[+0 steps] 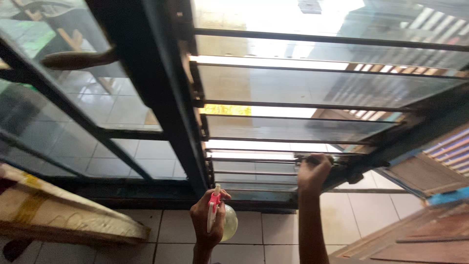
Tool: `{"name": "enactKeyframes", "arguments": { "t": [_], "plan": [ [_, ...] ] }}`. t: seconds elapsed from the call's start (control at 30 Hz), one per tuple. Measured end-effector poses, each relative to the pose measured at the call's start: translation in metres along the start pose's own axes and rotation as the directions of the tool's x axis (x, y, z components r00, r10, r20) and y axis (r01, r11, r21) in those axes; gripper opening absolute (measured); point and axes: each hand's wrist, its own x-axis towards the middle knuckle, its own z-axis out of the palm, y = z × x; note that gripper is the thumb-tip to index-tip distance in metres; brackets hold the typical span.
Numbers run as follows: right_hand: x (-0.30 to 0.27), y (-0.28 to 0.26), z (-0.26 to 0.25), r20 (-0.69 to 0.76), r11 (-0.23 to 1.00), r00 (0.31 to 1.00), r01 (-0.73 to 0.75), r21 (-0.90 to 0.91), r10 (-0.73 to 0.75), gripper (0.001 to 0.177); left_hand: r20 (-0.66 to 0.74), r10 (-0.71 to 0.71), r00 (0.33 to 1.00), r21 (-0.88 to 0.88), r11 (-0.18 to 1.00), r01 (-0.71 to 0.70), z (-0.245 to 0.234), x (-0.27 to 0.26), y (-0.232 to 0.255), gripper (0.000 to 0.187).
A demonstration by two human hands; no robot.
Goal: The person cleans the glass panes of a louvered window using a cloth and a spray bottle, wiping each pane individually.
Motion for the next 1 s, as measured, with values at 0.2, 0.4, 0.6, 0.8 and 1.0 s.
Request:
{"name": "enactKeyframes", "arguments": {
  "t": [0.2, 0.4, 0.6, 0.8, 1.0],
  "plan": [
    [-0.046, 0.155, 0.051, 0.346, 0.951, 0.936, -0.042, 0.307, -0.07, 0.027, -0.075, 0.043, 0.996, 0.016, 0.999, -0.042, -0.037, -0.001, -0.011, 0.023],
    [-0.168, 0.167, 0.151, 0.618, 0.731, 0.784, 0.449, -0.513, -0.049, 0.012, -0.141, -0.072, 0.987, 0.053, 0.995, 0.08, -0.053, 0.002, -0.018, 0.025],
    [-0.176, 0.073, 0.174, 0.531, 0.723, 0.701, -0.655, 0.217, 0.476, 0.017, -0.08, -0.216, 0.973, 0.048, 0.974, 0.22, -0.036, 0.007, -0.027, 0.023],
    [-0.162, -0.051, 0.154, 0.625, 0.567, 0.612, -0.764, 0.309, 0.484, 0.045, -0.045, -0.046, 0.998, 0.064, 0.997, 0.048, 0.008, 0.03, -0.012, 0.021],
    [-0.126, -0.061, 0.107, 0.743, 0.867, 0.589, -0.497, 0.022, 0.319, 0.041, 0.043, 0.033, 0.999, 0.012, 0.999, -0.034, 0.049, 0.046, -0.007, 0.024]
  ]
}}
